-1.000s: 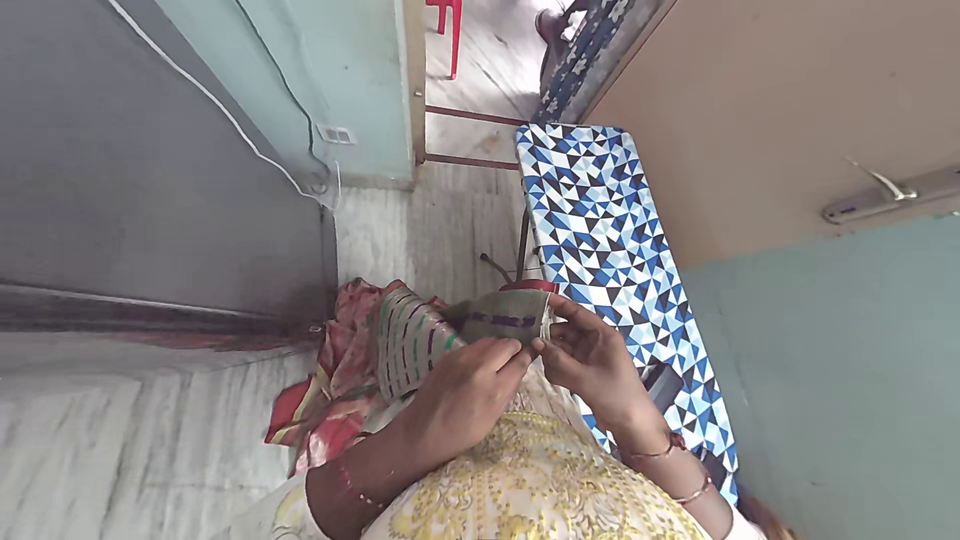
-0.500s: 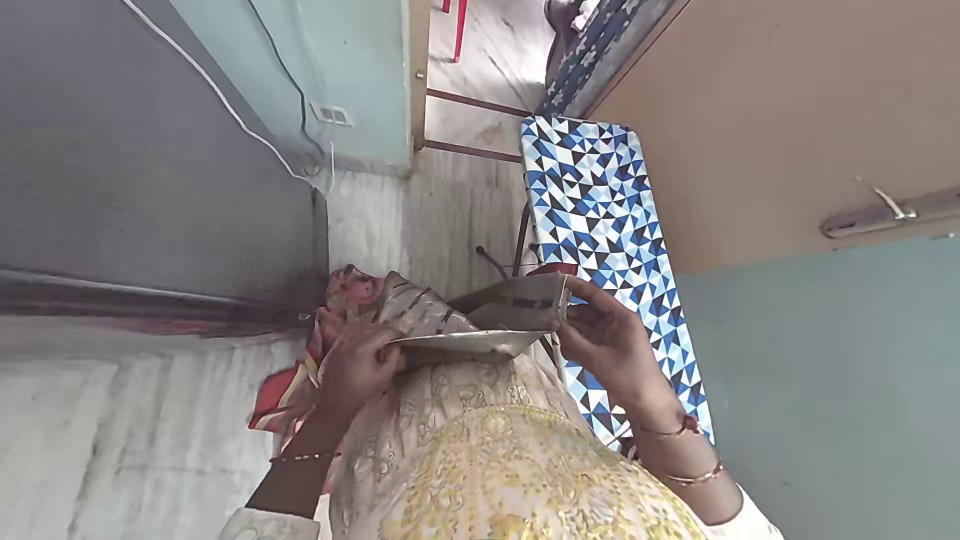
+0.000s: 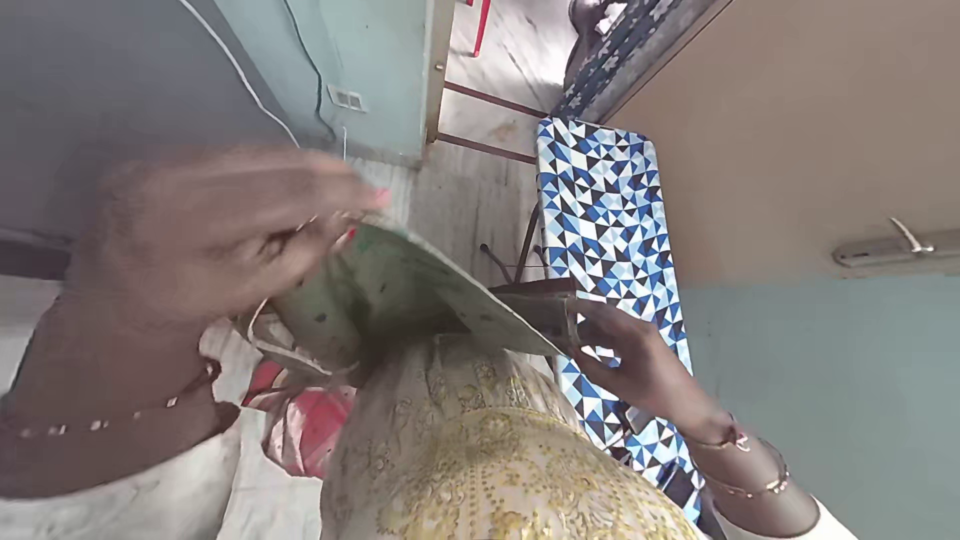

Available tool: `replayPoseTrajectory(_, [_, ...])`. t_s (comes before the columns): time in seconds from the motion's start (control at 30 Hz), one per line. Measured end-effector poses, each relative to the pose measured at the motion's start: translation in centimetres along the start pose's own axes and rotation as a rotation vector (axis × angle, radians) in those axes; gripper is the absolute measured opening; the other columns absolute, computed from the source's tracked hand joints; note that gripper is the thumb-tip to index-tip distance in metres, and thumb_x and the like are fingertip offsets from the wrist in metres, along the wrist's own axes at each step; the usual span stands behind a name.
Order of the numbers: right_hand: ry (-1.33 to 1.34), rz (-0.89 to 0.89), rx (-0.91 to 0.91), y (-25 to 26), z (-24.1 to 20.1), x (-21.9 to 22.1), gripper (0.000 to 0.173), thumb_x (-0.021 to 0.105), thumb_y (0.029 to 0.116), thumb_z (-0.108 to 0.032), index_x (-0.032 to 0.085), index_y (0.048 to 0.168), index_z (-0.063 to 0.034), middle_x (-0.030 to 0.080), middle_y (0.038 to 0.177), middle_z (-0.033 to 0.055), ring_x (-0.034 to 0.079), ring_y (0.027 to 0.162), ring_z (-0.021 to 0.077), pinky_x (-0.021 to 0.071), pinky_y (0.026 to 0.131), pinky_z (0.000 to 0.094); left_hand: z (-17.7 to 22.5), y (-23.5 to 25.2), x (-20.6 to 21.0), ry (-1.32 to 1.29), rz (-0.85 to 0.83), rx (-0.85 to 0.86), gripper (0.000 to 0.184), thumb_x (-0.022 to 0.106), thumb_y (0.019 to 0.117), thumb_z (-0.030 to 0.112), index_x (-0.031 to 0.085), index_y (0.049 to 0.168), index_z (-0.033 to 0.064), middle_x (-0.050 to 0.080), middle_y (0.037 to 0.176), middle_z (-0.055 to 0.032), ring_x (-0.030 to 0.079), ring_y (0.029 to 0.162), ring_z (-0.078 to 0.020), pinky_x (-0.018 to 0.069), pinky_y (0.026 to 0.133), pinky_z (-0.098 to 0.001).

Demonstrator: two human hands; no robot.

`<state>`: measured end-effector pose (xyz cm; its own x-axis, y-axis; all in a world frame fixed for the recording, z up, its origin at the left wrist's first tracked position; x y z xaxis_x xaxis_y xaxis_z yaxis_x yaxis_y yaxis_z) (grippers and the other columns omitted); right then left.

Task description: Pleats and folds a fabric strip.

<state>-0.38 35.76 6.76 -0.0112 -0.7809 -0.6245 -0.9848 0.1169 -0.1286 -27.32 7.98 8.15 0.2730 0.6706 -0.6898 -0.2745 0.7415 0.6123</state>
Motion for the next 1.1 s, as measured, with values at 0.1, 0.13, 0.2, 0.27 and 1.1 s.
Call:
replayPoseTrajectory(0.1, [0.018, -0.057, -0.047, -1.0, -0.9, 1.5, 0.049, 0.069, 0.0874, -0.005, 0.06, 0.134, 0.0077, 0.066, 0.126, 0.0193, 0.071, 0.093, 0.0076, 0.0594, 0.083, 0.0213, -0.4, 4.7, 2.0, -0.052, -0.084, 0.022, 0.028, 0.055, 0.1023, 0.017, 0.073, 0.116, 0.0008, 0.073, 0.104, -0.0199, 0.069, 0.088, -0.0249, 0.055, 0.084, -0.0379])
replayPoseTrajectory(0.13, [0.032, -0.064, -0.064, -1.2, -1.1, 2.0, 0.048, 0.069, 0.0874, -0.005, 0.061, 0.134, 0.0071, 0.065, 0.127, 0.0193, 0.071, 0.094, 0.0073, 0.0594, 0.084, 0.0208, -1.2, 5.2, 3.1, -0.086, -0.092, 0.024, 0.027, 0.055, 0.1005, 0.014, 0.074, 0.113, -0.0004, 0.073, 0.1, -0.0195, 0.069, 0.084, -0.0241, 0.0554, 0.081, -0.0373])
replayPoseTrajectory(0.2, [0.059, -0.069, -0.074, -1.6, -1.4, 3.0, 0.047, 0.069, 0.0867, -0.004, 0.062, 0.133, 0.0059, 0.065, 0.127, 0.0184, 0.07, 0.093, 0.0061, 0.0591, 0.084, 0.0198, -2.5, 5.3, 5.4, -0.147, -0.11, 0.017, 0.027, 0.055, 0.0987, 0.013, 0.075, 0.112, 0.0001, 0.073, 0.098, -0.0173, 0.069, 0.082, -0.0219, 0.0559, 0.08, -0.0367])
replayPoseTrajectory(0.27, [0.077, -0.071, -0.073, -2.0, -1.6, 3.5, 0.046, 0.069, 0.0867, -0.003, 0.062, 0.131, 0.006, 0.065, 0.127, 0.0189, 0.07, 0.094, 0.0062, 0.0588, 0.084, 0.0194, -3.1, 5.3, 7.1, -0.182, -0.122, 0.014, 0.027, 0.055, 0.0989, 0.013, 0.074, 0.113, 0.0004, 0.073, 0.097, -0.0165, 0.068, 0.081, -0.0209, 0.0555, 0.079, -0.0362])
replayPoseTrajectory(1.1, [0.142, -0.067, -0.063, -4.2, -2.3, 4.2, 0.048, 0.07, 0.0864, -0.003, 0.055, 0.131, 0.0055, 0.07, 0.113, 0.0127, 0.07, 0.091, 0.0033, 0.0574, 0.085, 0.0176, -1.1, 8.9, 13.7, -0.27, -0.157, 0.066, 0.027, 0.055, 0.0968, 0.006, 0.075, 0.114, 0.0012, 0.075, 0.102, -0.0196, 0.073, 0.09, -0.0331, 0.0563, 0.086, -0.0475])
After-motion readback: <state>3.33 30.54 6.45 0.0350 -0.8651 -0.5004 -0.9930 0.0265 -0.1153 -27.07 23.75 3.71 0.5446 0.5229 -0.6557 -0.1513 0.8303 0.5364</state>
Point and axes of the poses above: each hand's wrist, its own y-axis towards the middle knuckle, its own x-axis out of the palm, z = x × y, the point moved 5 cm from there along y, towards the middle knuckle
